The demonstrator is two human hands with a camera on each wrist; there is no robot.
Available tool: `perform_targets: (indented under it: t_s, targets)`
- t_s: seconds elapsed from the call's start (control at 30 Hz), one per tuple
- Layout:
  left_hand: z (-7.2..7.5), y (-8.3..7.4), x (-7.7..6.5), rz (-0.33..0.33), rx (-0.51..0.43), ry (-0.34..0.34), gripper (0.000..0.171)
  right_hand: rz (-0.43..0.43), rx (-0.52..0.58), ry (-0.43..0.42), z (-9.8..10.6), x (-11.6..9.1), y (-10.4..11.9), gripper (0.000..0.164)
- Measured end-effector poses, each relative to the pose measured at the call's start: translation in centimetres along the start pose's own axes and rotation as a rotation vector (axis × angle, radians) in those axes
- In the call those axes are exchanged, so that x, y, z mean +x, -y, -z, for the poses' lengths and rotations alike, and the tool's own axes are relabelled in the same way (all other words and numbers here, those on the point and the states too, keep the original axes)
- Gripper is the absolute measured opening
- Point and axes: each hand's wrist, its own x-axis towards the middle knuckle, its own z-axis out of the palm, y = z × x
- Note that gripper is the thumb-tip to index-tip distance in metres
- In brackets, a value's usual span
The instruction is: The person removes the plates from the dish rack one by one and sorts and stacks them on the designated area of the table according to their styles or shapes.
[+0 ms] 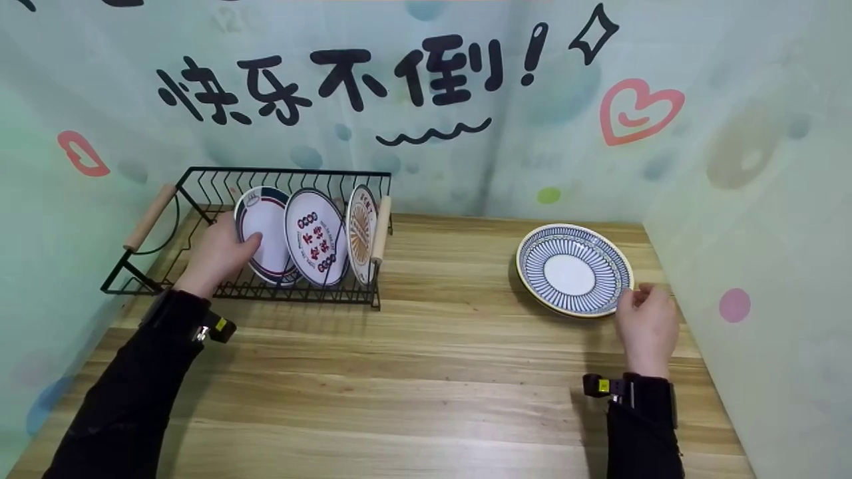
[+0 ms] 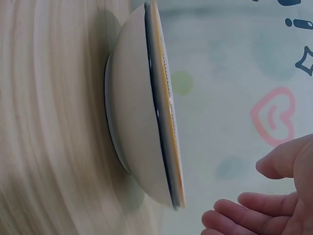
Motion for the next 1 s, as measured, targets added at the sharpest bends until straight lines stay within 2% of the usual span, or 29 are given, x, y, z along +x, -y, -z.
perform_targets:
  t_s: [0.17, 0.33, 0.47, 0.6, 0.8, 1.0]
  targets:
    - [0.0, 0.0, 0.1, 0.006, 0.019, -0.020, 0.046, 0.024, 0.016, -0.004, -0.4, 0.0, 0.5, 0.057]
    - [0.0, 0.2, 0.1, 0.022, 0.077, -0.051, 0.037, 0.137, 0.017, 0.010, -0.9, -0.3, 0.6, 0.056]
    - [0.0, 0.2, 0.1, 0.032, 0.087, -0.049, 0.034, 0.209, 0.015, 0.014, -1.2, -0.5, 0.7, 0.056]
    - [-0.1, 0.2, 0.1, 0.037, 0.090, -0.045, 0.031, 0.237, 0.018, 0.007, -1.4, -0.8, 1.0, 0.056]
    - [-0.1, 0.1, 0.2, 0.009, 0.061, -0.036, 0.028, 0.286, 0.042, -0.017, -1.8, -1.2, 1.4, 0.053]
    - [0.0, -0.3, 0.1, 0.009, 0.047, -0.051, 0.027, 0.357, 0.067, 0.017, -2.4, -1.5, 1.8, 0.056]
